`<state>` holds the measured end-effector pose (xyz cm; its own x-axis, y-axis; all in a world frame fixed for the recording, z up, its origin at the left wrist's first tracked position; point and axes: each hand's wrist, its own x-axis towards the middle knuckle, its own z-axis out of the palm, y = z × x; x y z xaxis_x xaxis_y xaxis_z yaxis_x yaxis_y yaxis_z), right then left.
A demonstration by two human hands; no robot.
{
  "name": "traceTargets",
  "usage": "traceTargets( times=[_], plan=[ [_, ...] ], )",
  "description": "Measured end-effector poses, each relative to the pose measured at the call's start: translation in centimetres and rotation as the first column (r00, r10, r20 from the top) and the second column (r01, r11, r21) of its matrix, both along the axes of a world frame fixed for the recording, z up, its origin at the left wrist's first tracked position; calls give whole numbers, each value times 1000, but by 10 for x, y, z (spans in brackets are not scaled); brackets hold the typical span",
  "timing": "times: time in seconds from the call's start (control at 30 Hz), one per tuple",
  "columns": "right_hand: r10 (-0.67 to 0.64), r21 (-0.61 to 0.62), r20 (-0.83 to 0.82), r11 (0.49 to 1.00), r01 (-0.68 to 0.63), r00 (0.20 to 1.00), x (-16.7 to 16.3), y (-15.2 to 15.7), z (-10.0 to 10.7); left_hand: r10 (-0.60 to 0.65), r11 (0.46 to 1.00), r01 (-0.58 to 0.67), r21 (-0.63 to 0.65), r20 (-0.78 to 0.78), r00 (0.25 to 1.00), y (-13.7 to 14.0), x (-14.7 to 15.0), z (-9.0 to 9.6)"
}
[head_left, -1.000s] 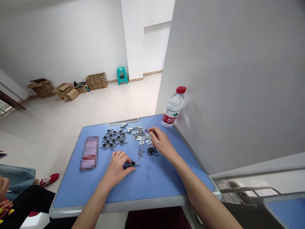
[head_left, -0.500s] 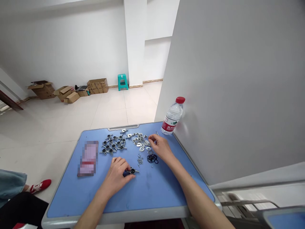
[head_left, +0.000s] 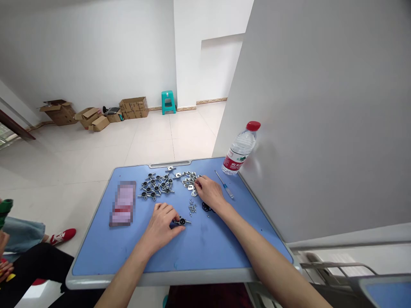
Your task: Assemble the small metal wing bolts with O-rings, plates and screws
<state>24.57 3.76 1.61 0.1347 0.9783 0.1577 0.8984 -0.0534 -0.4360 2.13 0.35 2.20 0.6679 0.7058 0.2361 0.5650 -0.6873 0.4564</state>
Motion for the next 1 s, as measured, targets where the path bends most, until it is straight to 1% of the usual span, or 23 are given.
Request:
traceTargets(
  times=[0.23, 0.37, 0.5, 0.57, 0.6, 0.67, 0.7, 0.8, 0.87, 1.0],
  plan=[
    [45, 85, -55, 996, -40, 997, 6, -2, 5, 11, 1000, -11, -22, 5, 1000, 0, 0, 1],
    [63, 104, -94, 993, -53, 994, 8, -1, 7, 21, 999, -21, -29, 0, 1000, -1, 0, 1],
    [106, 103, -130, 990, -93, 986, 4, -13, 18, 20, 1000, -20, -18, -2, 1000, 0, 1, 1],
    [188, 93, -147, 980, -176, 971, -2, -27, 26, 15, 1000, -15, -10, -1, 1000, 0, 1, 0],
    [289, 79, -163, 957, -280, 943, -5, -35, 30, 13, 1000, -13, -7, -2, 1000, 0, 0, -1],
    [436, 32, -189, 898, -439, 880, -13, -52, 35, 10, 1000, -10, 0, -8, 1000, 0, 0, -2],
    [483, 5, -182, 872, -490, 857, -17, -59, 37, 11, 1000, -11, 2, -13, 1000, 0, 0, -2],
    [538, -62, -90, 837, -544, 838, -26, -71, 38, 16, 1000, -16, 8, -27, 999, -1, 0, -2],
    [552, -95, -24, 829, -551, 834, -30, -73, 36, 19, 1000, -19, 10, -35, 999, -1, 1, -2],
    [538, -117, 73, 841, -529, 840, -33, -73, 33, 14, 1000, -14, 13, -38, 999, -1, 1, -1]
  ],
)
